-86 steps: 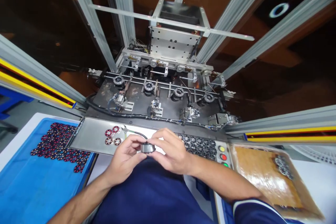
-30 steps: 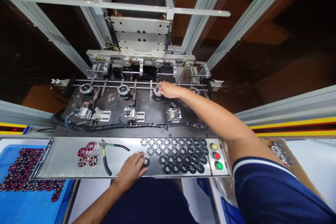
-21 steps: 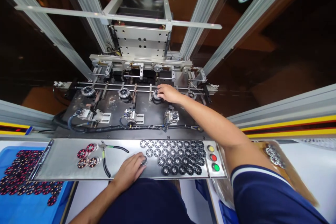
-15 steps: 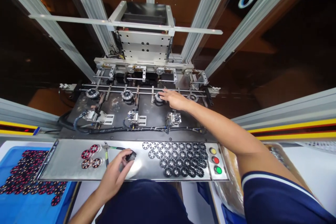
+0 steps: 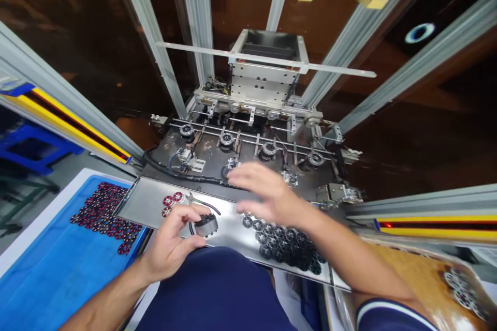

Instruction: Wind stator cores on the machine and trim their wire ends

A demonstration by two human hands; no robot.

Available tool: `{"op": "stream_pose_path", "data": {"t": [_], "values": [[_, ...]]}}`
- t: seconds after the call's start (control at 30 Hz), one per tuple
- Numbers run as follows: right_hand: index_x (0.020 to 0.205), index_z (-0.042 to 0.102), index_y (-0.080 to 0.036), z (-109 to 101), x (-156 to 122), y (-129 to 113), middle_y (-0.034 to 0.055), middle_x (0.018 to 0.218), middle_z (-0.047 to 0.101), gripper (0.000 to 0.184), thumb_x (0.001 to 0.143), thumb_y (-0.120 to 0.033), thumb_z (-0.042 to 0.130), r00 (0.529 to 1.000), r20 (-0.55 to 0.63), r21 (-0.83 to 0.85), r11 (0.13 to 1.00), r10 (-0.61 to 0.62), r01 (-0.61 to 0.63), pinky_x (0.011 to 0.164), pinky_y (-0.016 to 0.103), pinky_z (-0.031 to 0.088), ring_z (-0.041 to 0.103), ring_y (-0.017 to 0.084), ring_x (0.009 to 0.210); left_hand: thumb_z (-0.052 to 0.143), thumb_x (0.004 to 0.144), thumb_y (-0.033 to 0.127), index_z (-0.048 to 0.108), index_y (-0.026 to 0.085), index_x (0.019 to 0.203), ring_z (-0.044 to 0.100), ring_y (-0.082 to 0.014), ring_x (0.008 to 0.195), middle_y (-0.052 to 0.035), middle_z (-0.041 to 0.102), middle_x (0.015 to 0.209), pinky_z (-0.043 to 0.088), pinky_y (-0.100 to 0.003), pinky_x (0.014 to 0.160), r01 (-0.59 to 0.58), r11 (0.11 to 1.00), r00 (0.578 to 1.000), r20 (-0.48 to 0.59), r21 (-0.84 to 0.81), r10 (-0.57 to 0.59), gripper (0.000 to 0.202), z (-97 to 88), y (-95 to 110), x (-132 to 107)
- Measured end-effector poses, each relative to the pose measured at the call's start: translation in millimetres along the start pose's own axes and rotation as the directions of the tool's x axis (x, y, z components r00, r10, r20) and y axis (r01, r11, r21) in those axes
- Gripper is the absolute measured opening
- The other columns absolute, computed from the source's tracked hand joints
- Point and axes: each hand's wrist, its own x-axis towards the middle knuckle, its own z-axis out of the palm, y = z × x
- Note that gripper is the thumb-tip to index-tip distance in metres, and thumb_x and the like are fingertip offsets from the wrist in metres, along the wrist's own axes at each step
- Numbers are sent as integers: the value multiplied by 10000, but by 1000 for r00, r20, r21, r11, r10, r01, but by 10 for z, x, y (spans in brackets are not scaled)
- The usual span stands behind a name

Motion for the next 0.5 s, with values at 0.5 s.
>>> {"op": "stream_pose_path", "data": {"t": [0.5], "values": [[1146, 668, -217, 386, -198, -690, 168, 1317, 600, 289, 902, -360, 606, 994, -30, 214, 972, 104, -95, 1036, 428, 475, 551, 234, 1235, 753, 779, 379, 652, 202, 950, 733, -221, 901, -81, 752, 978, 610, -279, 759, 110, 994, 993, -40, 8, -109, 265, 47, -94, -103]]}}
